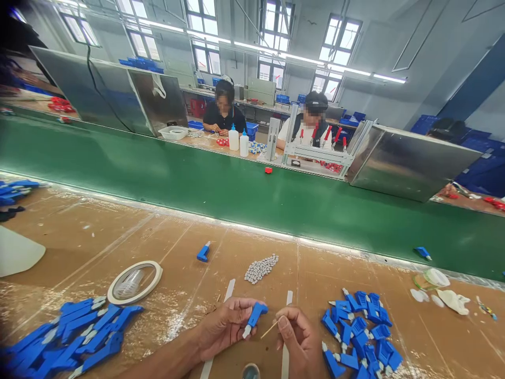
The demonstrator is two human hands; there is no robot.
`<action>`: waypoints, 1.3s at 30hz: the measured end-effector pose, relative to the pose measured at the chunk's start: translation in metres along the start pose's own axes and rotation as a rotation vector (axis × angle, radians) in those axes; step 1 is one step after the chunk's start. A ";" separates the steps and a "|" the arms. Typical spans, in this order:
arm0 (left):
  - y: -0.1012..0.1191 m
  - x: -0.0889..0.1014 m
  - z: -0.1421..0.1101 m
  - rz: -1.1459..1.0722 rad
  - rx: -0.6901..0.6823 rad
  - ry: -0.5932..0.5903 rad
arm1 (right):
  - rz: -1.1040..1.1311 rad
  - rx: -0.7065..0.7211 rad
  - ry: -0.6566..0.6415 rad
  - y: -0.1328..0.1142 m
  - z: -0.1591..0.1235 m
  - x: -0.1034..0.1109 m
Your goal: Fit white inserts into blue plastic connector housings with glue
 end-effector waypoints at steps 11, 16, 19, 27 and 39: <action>0.001 -0.005 -0.002 0.008 0.011 0.017 | -0.285 0.235 0.106 -0.022 0.003 -0.021; 0.003 -0.009 -0.003 0.023 0.014 0.012 | -0.311 0.244 0.088 -0.022 0.004 -0.023; 0.004 -0.010 -0.003 0.009 0.021 0.023 | -0.335 0.251 0.088 -0.022 0.004 -0.024; 0.002 -0.006 -0.003 0.014 0.027 0.042 | -0.498 0.327 0.022 -0.030 0.002 -0.031; 0.000 -0.004 -0.003 0.022 0.040 0.068 | -0.499 0.355 0.023 -0.029 -0.001 -0.025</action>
Point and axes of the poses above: each hand's wrist, its own z-axis towards the middle knuckle, its own x-axis out of the back of the hand, y = z × x, the point moved 6 cm from there along z, towards the middle knuckle, and after that the axes turned 13 degrees about -y, right-handed, at the moved point
